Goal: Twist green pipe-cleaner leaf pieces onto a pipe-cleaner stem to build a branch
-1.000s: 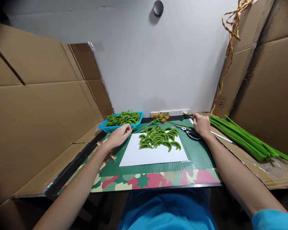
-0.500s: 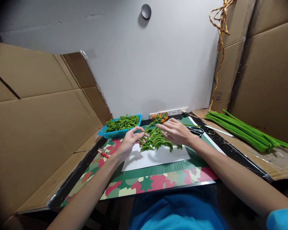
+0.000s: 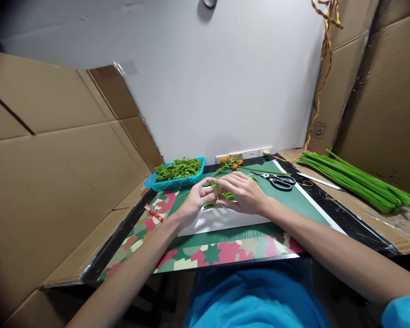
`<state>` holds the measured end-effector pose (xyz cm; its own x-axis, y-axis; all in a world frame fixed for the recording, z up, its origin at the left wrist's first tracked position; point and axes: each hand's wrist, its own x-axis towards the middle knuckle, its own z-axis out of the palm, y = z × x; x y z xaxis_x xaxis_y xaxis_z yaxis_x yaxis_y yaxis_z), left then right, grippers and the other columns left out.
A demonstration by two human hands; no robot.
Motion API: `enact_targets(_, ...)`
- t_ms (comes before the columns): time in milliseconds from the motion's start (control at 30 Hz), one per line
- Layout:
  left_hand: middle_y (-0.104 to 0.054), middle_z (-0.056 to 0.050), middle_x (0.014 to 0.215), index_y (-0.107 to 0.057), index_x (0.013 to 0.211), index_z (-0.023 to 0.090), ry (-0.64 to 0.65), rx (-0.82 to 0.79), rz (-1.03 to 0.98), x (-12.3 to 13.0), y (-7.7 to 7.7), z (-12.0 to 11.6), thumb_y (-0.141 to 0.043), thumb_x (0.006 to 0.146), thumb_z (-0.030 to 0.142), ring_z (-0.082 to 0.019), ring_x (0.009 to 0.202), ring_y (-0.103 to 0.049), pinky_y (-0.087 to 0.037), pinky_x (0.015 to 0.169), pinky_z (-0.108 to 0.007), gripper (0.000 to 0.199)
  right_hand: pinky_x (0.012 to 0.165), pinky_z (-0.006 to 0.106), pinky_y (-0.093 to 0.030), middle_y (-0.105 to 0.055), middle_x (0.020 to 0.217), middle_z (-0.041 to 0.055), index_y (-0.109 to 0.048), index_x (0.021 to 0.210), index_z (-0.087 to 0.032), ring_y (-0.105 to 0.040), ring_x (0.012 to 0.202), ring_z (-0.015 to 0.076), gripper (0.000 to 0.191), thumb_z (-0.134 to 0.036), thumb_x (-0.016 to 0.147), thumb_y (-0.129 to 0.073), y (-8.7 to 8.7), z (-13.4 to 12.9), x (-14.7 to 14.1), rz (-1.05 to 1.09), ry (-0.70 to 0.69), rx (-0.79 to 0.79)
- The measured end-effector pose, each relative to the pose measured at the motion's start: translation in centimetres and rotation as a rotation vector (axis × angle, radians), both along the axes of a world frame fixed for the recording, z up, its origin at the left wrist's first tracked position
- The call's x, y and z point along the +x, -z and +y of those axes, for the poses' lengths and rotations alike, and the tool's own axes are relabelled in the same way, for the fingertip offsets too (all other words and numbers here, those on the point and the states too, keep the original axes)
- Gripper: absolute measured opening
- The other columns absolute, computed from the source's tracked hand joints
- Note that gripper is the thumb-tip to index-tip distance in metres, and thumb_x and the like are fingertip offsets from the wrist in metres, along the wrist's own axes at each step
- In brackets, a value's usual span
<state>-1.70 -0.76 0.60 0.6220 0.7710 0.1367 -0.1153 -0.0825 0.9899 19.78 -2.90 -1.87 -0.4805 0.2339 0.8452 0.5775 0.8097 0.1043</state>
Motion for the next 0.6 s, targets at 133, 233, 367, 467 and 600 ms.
enact_targets(133,-0.08,-0.011,0.099,-0.05,0.11,0.02,-0.007,0.017,0.002,0.01,0.09,-0.01,-0.09,0.078,0.043,-0.019,0.074,-0.076,-0.06,0.069,-0.029,0.057,0.096,0.045,-0.055,-0.074,0.118,0.0133,-0.055,0.144,-0.02,-0.069,0.108,0.028,0.05,-0.038,0.1,-0.069,0.29,0.32,-0.46,0.039,-0.003,0.008)
enact_targets(233,-0.08,-0.01,0.096,-0.048,0.109,0.02,-0.018,0.028,0.017,0.05,0.32,0.23,-0.087,0.081,0.047,-0.023,0.079,-0.077,-0.061,0.07,-0.031,0.055,0.093,0.045,-0.056,-0.074,0.116,0.0129,-0.057,0.141,-0.02,-0.069,0.106,0.0273,0.044,-0.033,0.1,-0.068,0.37,0.46,-0.52,0.037,-0.007,0.014)
enact_targets(367,-0.079,-0.009,0.095,-0.05,0.113,0.019,-0.06,0.022,0.002,0.04,0.52,0.46,-0.087,0.08,0.05,-0.023,0.082,-0.078,-0.062,0.073,-0.032,0.059,0.097,0.046,-0.056,-0.072,0.123,0.0135,-0.053,0.148,-0.022,-0.068,0.113,0.028,0.049,-0.028,0.1,-0.067,0.39,0.38,-0.38,0.035,0.033,0.016)
enact_targets(467,-0.079,-0.01,0.098,-0.05,0.116,0.019,-0.072,0.007,-0.009,0.04,0.58,0.51,-0.088,0.078,0.05,-0.024,0.084,-0.078,-0.061,0.075,-0.033,0.062,0.104,0.049,-0.055,-0.063,0.14,0.0166,-0.055,0.146,-0.024,-0.062,0.128,0.0307,0.048,-0.031,0.1,-0.068,0.55,0.45,-0.29,0.047,0.062,0.005)
enact_targets(600,-0.079,-0.012,0.101,-0.052,0.116,0.018,-0.083,-0.007,-0.024,0.15,0.72,0.59,-0.09,0.076,0.047,-0.025,0.09,-0.078,-0.062,0.077,-0.033,0.063,0.104,0.049,-0.056,-0.064,0.14,0.0156,-0.056,0.143,-0.024,-0.063,0.128,0.03,0.045,-0.03,0.1,-0.067,0.82,0.69,-0.38,0.03,0.025,0.014)
